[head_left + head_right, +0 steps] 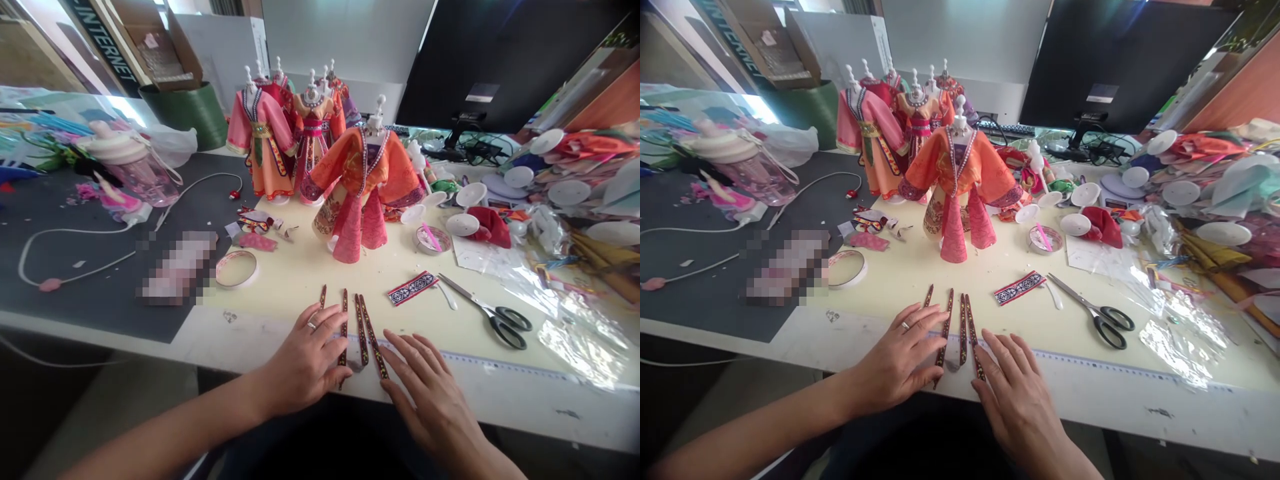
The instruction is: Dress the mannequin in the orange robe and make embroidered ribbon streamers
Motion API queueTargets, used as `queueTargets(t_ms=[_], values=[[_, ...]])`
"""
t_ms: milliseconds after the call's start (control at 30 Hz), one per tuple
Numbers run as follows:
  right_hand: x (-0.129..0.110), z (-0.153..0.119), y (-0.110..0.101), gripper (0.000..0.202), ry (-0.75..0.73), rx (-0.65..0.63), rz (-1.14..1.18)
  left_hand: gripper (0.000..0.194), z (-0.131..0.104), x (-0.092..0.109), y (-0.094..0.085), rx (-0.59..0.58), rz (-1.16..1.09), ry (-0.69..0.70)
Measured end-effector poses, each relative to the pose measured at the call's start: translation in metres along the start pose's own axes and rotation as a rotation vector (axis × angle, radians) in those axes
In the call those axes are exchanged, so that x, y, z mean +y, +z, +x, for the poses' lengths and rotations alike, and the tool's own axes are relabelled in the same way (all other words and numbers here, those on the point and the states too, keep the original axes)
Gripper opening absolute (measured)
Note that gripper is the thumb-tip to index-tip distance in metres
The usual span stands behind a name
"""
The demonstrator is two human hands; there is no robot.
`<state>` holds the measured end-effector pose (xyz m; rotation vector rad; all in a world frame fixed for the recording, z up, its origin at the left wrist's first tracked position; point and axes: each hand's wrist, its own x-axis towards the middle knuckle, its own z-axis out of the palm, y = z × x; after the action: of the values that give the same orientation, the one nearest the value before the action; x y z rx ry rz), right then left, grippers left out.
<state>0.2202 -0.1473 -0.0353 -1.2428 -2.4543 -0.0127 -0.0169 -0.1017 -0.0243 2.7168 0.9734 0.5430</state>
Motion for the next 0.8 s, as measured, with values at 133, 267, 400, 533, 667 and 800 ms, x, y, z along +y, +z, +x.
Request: queueTargets(t_ms=[133, 267, 400, 533, 667, 800], values=[[0.001, 0.009, 0.005, 0.035, -0.012, -0.045, 0.008, 0.024, 0.003, 0.011, 0.007, -0.05, -0.021, -0.009], [0.0, 0.021, 0.007, 0.035, 0.009, -0.11, 0.002, 0.016, 0.008, 0.017, 0.014, -0.026, 0.029, 0.034], [0.0, 0.025, 0.007, 0.033, 0.033, -0.119, 0.027, 0.016, 0.009, 0.021, 0.011, 0.042, 0.133, 0.18], [0.005, 0.022, 0.008, 0.031, 0.026, -0.077, 0.058, 0.015, 0.007, 0.024, 0.008, 0.062, 0.25, 0.371], [0.011, 0.019, 0.008, 0.034, 0.033, -0.027, 0.056, 0.018, 0.007, 0.026, 0.004, -0.029, 0.147, 0.372], [0.015, 0.023, 0.008, 0.036, -0.001, -0.042, 0.038, 0.031, 0.011, 0.021, 0.002, -0.019, -0.041, 0.24]])
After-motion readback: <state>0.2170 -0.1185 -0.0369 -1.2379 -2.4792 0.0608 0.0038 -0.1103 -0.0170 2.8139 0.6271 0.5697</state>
